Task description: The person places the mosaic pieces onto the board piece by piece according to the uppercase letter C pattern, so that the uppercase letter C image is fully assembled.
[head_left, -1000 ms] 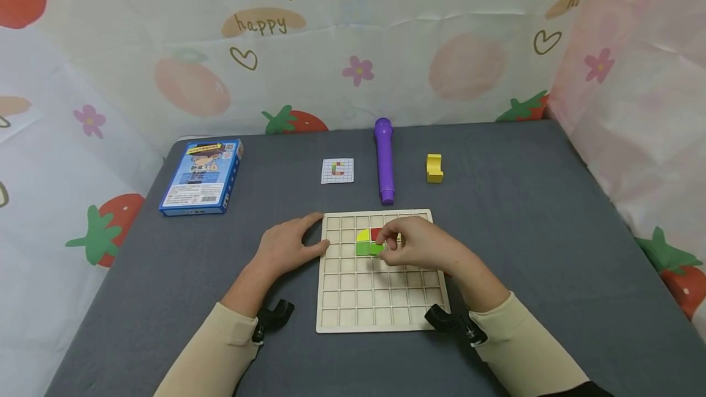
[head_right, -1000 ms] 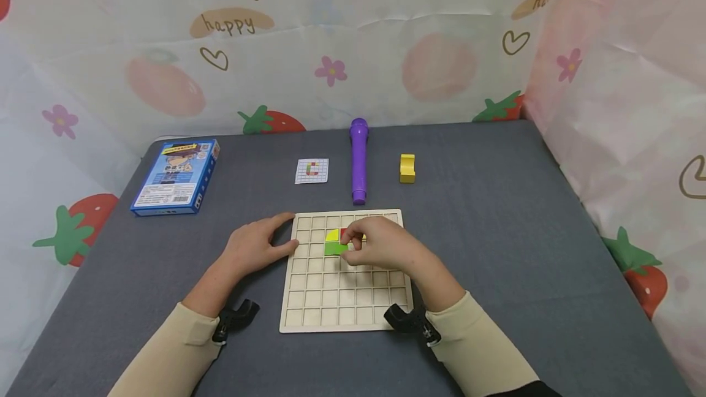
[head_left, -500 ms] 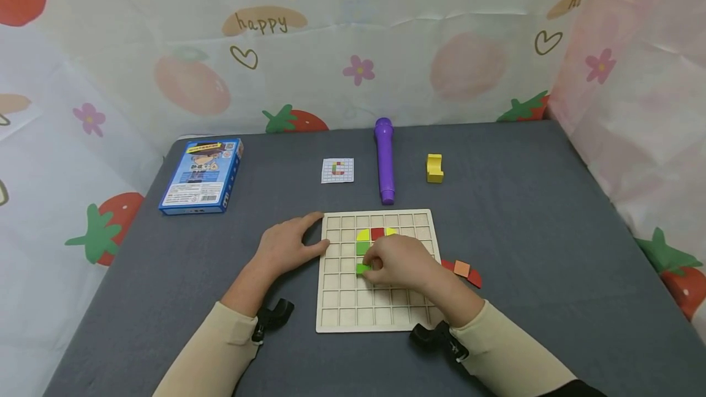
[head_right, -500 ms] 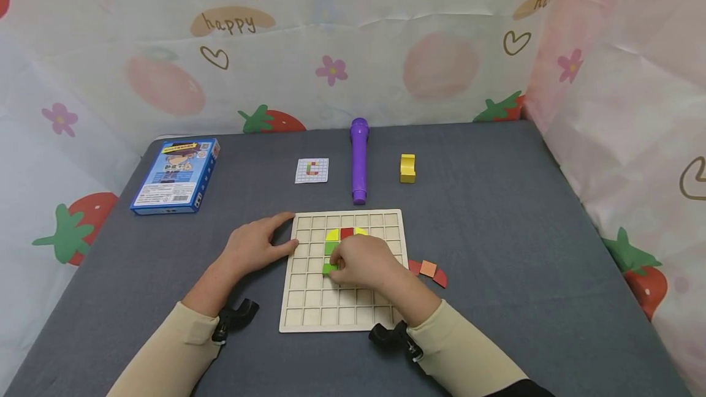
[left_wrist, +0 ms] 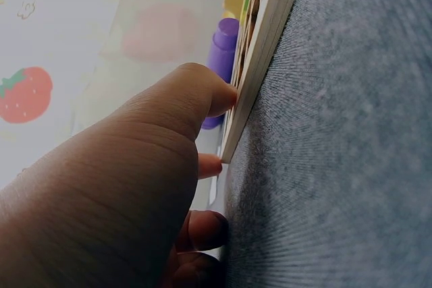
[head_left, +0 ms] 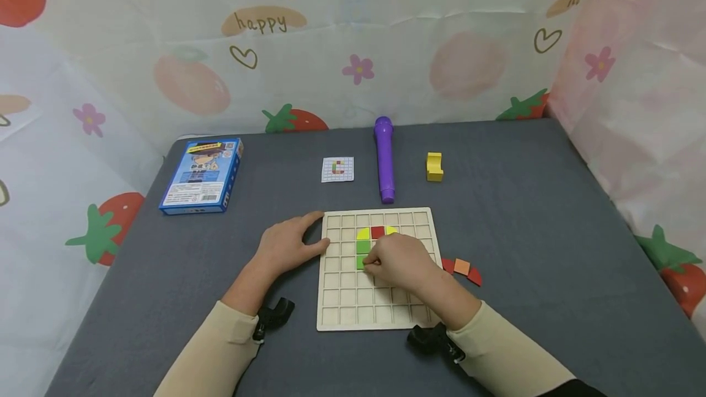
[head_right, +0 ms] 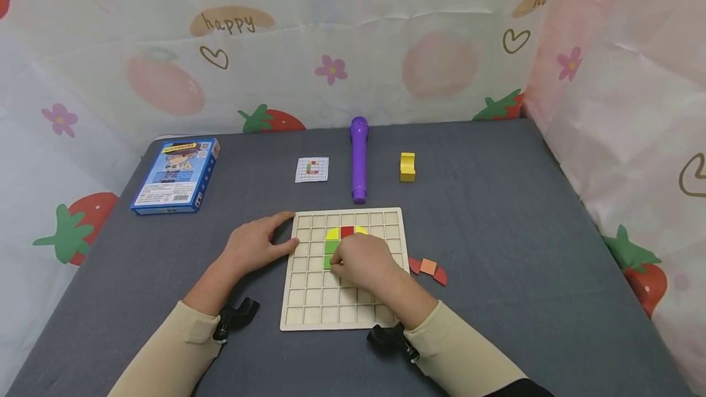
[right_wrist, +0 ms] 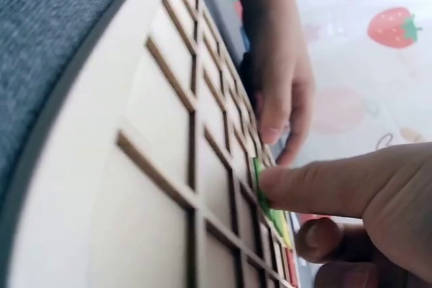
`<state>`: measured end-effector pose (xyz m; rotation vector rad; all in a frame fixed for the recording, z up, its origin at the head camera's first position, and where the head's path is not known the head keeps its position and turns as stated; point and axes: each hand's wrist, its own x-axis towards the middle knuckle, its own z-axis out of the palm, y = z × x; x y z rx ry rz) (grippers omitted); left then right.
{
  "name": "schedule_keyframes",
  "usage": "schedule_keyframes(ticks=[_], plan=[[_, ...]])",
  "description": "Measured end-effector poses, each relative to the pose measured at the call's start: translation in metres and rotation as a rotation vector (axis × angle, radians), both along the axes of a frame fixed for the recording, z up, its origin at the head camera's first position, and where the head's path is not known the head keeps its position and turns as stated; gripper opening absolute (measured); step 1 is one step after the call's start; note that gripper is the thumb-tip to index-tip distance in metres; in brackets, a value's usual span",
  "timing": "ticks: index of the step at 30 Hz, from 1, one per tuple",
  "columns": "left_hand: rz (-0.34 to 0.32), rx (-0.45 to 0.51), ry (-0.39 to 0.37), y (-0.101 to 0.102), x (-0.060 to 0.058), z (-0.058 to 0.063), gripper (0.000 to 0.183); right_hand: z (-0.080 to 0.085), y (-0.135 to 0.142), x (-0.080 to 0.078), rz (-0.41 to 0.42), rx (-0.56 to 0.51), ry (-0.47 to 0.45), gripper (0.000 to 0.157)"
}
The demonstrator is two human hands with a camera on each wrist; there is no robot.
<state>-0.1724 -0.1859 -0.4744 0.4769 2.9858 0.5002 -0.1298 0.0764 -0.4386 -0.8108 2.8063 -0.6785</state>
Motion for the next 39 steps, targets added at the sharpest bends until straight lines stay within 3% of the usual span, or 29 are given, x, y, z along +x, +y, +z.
schedule_keyframes(ticks=[4, 8, 15, 19, 26, 32, 39], plan=[[-0.002, -0.003, 0.001, 0.0, -0.001, 0.0, 0.072, 0.002, 0.004, 0.002, 0.006, 0.008, -0.071, 0.017], [0.0, -0.007, -0.005, -0.001, -0.001, 0.001, 0.073, 0.002, 0.011, 0.008, -0.005, -0.006, -0.072, 0.023], [0.0, -0.038, -0.018, -0.001, 0.0, 0.003, 0.075, 0.003, 0.042, 0.021, -0.112, -0.145, -0.021, 0.021], [0.004, -0.045, -0.02, 0.0, 0.002, 0.005, 0.076, 0.004, 0.068, 0.024, -0.188, -0.174, -0.057, 0.026], [-0.001, -0.045, -0.025, 0.001, 0.002, 0.006, 0.075, -0.001, 0.111, 0.032, -0.329, -0.139, -0.112, 0.032], [0.001, -0.053, -0.023, 0.0, 0.001, 0.004, 0.076, -0.008, 0.122, 0.034, -0.347, -0.092, -0.105, 0.024], [0.002, -0.054, -0.011, 0.0, 0.001, 0.003, 0.075, -0.014, 0.12, 0.035, -0.368, -0.091, -0.011, 0.018]])
